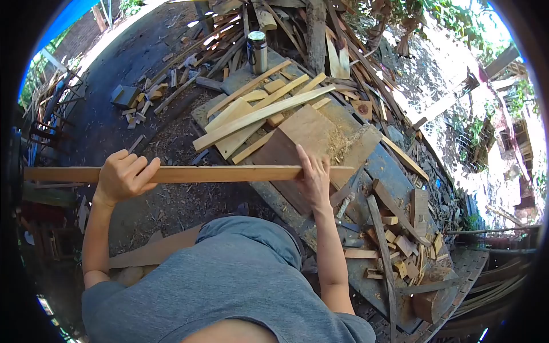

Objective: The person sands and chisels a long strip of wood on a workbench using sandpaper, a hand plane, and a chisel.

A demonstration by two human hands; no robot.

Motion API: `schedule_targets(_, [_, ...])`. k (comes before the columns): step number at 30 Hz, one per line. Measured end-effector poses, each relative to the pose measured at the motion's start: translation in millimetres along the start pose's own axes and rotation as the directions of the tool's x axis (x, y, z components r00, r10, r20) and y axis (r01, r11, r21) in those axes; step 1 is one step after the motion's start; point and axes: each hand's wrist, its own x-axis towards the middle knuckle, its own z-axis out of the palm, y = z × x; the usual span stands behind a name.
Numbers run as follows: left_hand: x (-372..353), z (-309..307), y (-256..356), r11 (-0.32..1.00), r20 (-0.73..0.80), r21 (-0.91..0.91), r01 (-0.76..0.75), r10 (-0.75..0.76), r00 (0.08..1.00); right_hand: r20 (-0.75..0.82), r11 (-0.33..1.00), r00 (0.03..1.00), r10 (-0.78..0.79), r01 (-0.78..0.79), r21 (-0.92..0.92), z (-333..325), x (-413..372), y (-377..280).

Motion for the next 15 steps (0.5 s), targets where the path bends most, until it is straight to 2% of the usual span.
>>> schedule_targets(1, [1.1,-1.6,-4.9,1.0,-0.002,0.013,0.007,-0.007,1.0,0.115,0.989,0.993,-0.037,0.019,0.15,7.0,5.1,2.2])
schedule_targets(2, [2.6,-3.5,-10.5,0.999,-0.052,0.035,0.032,-0.03,0.998,-0.012,0.985,0.999,-0.052,0.053,0.163,8.6,3.0,3.5])
schedule_targets(3, [6.0,-5.8,-15.7,0.997,-0.101,0.053,0.054,-0.049,0.994,-0.02,0.984,0.998,-0.059,0.062,0.169,2.4,-1.1,1.5])
schedule_targets(4, [18.3,-9.7,-19.2,0.995,-0.191,0.052,0.083,-0.072,0.979,-0.043,0.988,0.999,0.005,0.002,0.153,-5.1,-8.8,0.9])
schedule_targets(5, [27.3,-16.8,-17.1,0.995,-0.194,0.061,0.082,-0.069,0.979,-0.069,0.989,0.995,0.072,-0.062,0.134,-9.5,-17.3,0.8])
schedule_targets(7, [42.2,-33.3,-7.8,0.946,-0.386,-0.233,0.223,-0.301,0.872,-0.162,0.967,0.965,0.206,-0.175,0.184,-15.0,-38.6,1.4])
schedule_targets(8, [45.8,-41.8,-1.1,0.805,-0.358,-0.575,0.149,-0.411,0.838,-0.166,0.97,0.966,0.2,-0.171,0.175,-13.7,-53.2,2.0])
schedule_targets(9, [47.3,-50.6,7.3,0.548,-0.29,-0.835,0.043,-0.506,0.812,-0.166,0.929,0.922,0.349,-0.317,0.192,-7.1,-70.9,4.9])
schedule_targets(10, [49.4,-57.4,15.9,0.308,-0.284,-0.94,-0.146,-0.473,0.834,-0.165,0.869,0.859,0.484,-0.451,0.203,-1.2,-87.3,10.8])
schedule_targets(11, [51.4,-65.7,25.3,0.03,-0.296,-0.948,-0.315,-0.439,0.848,-0.201,0.836,0.82,0.536,-0.482,0.262,5.7,-100.9,12.9])
schedule_targets(12, [53.9,-83.5,36.5,0.022,-0.3,-0.945,-0.327,-0.457,0.837,-0.209,0.786,0.765,0.609,-0.548,0.285,9.8,-109.9,11.5])
schedule_targets(13, [56.6,-109.4,47.1,-0.174,-0.234,-0.921,-0.348,-0.465,0.854,-0.216,0.727,0.699,0.681,-0.612,0.312,12.9,-115.5,7.8])
schedule_targets(14, [59.4,-132.4,54.9,-0.362,-0.174,-0.861,-0.358,-0.453,0.875,-0.223,0.732,0.701,0.677,-0.612,0.299,14.4,-116.0,5.3])
schedule_targets(15, [61.1,-141.4,59.4,-0.54,-0.116,-0.765,-0.351,-0.421,0.9,-0.236,0.668,0.627,0.742,-0.67,0.323,14.6,-118.2,2.8])
